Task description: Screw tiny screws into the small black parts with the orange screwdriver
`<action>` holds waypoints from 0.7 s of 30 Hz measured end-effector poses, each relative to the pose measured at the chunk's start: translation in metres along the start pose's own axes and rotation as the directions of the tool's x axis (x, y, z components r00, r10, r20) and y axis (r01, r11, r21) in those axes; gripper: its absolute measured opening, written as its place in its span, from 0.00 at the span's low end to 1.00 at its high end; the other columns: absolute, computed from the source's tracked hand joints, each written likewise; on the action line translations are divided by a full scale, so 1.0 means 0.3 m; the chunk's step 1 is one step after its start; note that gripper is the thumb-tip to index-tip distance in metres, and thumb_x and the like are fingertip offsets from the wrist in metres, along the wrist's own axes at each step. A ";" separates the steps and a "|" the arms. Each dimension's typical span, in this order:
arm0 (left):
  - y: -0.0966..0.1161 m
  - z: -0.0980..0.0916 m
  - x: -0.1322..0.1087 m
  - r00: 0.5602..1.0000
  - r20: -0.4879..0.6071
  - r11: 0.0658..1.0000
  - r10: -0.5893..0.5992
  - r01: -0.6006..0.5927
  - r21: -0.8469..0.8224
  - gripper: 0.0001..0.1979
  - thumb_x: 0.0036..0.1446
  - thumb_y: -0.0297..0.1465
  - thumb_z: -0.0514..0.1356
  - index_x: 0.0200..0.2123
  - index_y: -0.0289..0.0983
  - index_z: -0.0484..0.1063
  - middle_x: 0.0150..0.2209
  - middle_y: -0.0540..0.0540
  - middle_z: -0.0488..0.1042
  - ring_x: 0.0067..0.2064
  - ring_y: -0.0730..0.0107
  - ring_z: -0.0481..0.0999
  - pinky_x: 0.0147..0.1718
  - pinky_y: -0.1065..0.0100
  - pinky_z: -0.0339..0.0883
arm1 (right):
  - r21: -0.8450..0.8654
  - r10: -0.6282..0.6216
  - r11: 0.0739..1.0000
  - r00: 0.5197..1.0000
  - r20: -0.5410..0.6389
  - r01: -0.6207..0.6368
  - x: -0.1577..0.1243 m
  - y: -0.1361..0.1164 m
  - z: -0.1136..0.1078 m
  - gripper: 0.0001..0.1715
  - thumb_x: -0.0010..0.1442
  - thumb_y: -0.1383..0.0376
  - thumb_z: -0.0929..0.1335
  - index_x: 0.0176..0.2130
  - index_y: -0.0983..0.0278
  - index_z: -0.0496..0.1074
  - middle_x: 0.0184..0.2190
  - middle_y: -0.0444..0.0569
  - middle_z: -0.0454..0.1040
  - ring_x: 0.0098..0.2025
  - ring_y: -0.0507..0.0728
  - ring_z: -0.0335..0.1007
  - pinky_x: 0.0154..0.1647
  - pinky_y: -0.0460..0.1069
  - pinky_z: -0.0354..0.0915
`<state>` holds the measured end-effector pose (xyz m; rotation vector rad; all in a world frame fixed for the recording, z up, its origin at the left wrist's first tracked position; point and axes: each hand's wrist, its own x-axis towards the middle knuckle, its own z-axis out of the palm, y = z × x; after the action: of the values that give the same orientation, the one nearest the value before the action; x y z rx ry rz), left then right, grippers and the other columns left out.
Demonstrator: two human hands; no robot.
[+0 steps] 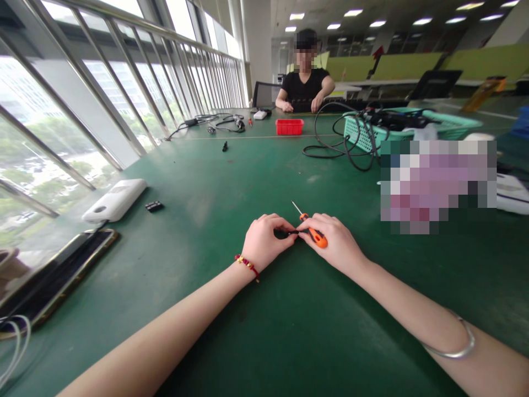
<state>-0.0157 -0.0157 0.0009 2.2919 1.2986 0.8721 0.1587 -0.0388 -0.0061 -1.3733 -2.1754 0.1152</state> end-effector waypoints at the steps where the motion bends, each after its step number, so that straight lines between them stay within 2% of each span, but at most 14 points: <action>1: -0.002 0.000 0.000 1.000 0.002 1.000 0.002 -0.002 -0.009 0.04 0.48 0.31 0.61 0.28 0.39 0.76 0.30 0.50 0.75 0.34 0.69 0.72 0.36 0.68 0.67 | 0.001 -0.001 1.000 1.000 -0.003 0.001 -0.001 -0.001 -0.001 0.06 0.56 0.66 0.65 0.36 0.60 0.72 0.31 0.47 0.71 0.35 0.56 0.66 0.36 0.49 0.60; 4: -0.006 0.000 0.002 1.000 0.018 0.999 0.005 -0.004 -0.045 0.04 0.47 0.31 0.61 0.28 0.38 0.75 0.30 0.50 0.75 0.34 0.69 0.72 0.35 0.68 0.67 | 0.048 0.022 0.999 0.997 -0.069 -0.019 -0.006 -0.008 -0.017 0.09 0.55 0.68 0.65 0.38 0.60 0.71 0.34 0.47 0.73 0.36 0.56 0.67 0.38 0.50 0.61; 7: -0.003 -0.003 0.003 0.999 0.036 0.997 0.005 -0.002 -0.077 0.03 0.47 0.30 0.61 0.27 0.38 0.75 0.29 0.50 0.75 0.34 0.69 0.72 0.36 0.68 0.67 | 0.134 0.062 0.990 0.978 -0.197 -0.036 -0.020 -0.022 -0.057 0.13 0.53 0.70 0.65 0.40 0.60 0.69 0.36 0.46 0.74 0.35 0.55 0.69 0.40 0.51 0.63; 9: 0.001 -0.006 0.002 0.999 0.041 0.997 0.013 -0.010 -0.079 0.03 0.47 0.30 0.61 0.27 0.38 0.75 0.30 0.50 0.75 0.35 0.69 0.72 0.37 0.67 0.67 | 0.251 0.134 0.966 0.954 -0.269 -0.065 -0.033 -0.036 -0.093 0.14 0.52 0.70 0.66 0.41 0.60 0.66 0.31 0.45 0.73 0.30 0.54 0.69 0.33 0.49 0.64; 11: 0.006 -0.008 0.000 0.999 0.037 0.998 0.037 -0.035 -0.061 0.03 0.47 0.29 0.61 0.28 0.38 0.75 0.30 0.50 0.75 0.35 0.68 0.72 0.38 0.66 0.67 | 0.375 0.164 0.927 0.903 -0.397 -0.003 -0.046 -0.053 -0.128 0.10 0.51 0.69 0.67 0.36 0.60 0.63 0.27 0.43 0.72 0.26 0.52 0.69 0.26 0.46 0.64; 13: 0.010 -0.010 -0.002 0.997 0.032 0.997 0.070 -0.069 -0.033 0.03 0.47 0.28 0.61 0.27 0.39 0.75 0.30 0.49 0.75 0.35 0.68 0.71 0.39 0.65 0.66 | 0.305 0.116 0.951 0.859 -0.498 0.048 -0.057 -0.072 -0.157 0.07 0.51 0.68 0.68 0.28 0.60 0.63 0.21 0.41 0.67 0.20 0.50 0.65 0.21 0.45 0.60; 15: 0.012 -0.009 -0.005 0.996 0.029 0.996 0.088 -0.088 -0.010 0.03 0.47 0.28 0.61 0.27 0.39 0.75 0.31 0.49 0.75 0.35 0.67 0.71 0.39 0.65 0.66 | 0.233 0.081 0.970 0.820 -0.567 0.065 -0.067 -0.093 -0.175 0.10 0.52 0.69 0.67 0.24 0.60 0.61 0.17 0.40 0.63 0.18 0.48 0.60 0.19 0.45 0.57; 17: 0.012 -0.008 -0.006 0.995 0.028 0.996 0.092 -0.092 0.005 0.03 0.46 0.28 0.61 0.27 0.39 0.75 0.31 0.49 0.75 0.36 0.67 0.71 0.39 0.65 0.66 | 0.204 0.037 0.974 0.819 -0.573 0.099 -0.075 -0.111 -0.179 0.10 0.52 0.68 0.66 0.23 0.60 0.61 0.18 0.40 0.63 0.18 0.49 0.60 0.20 0.46 0.58; 21: 0.011 -0.005 -0.008 0.996 0.026 0.996 0.088 -0.089 0.021 0.03 0.46 0.27 0.61 0.27 0.39 0.75 0.31 0.50 0.75 0.36 0.67 0.71 0.39 0.65 0.67 | 0.184 -0.029 0.973 0.865 -0.502 0.139 -0.082 -0.131 -0.165 0.09 0.52 0.69 0.66 0.24 0.60 0.61 0.18 0.40 0.65 0.18 0.48 0.61 0.19 0.46 0.58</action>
<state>-0.0157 -0.0194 0.0032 2.3855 1.2098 0.8597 0.1594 -0.0890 0.0394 -1.0411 -1.7275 -0.0362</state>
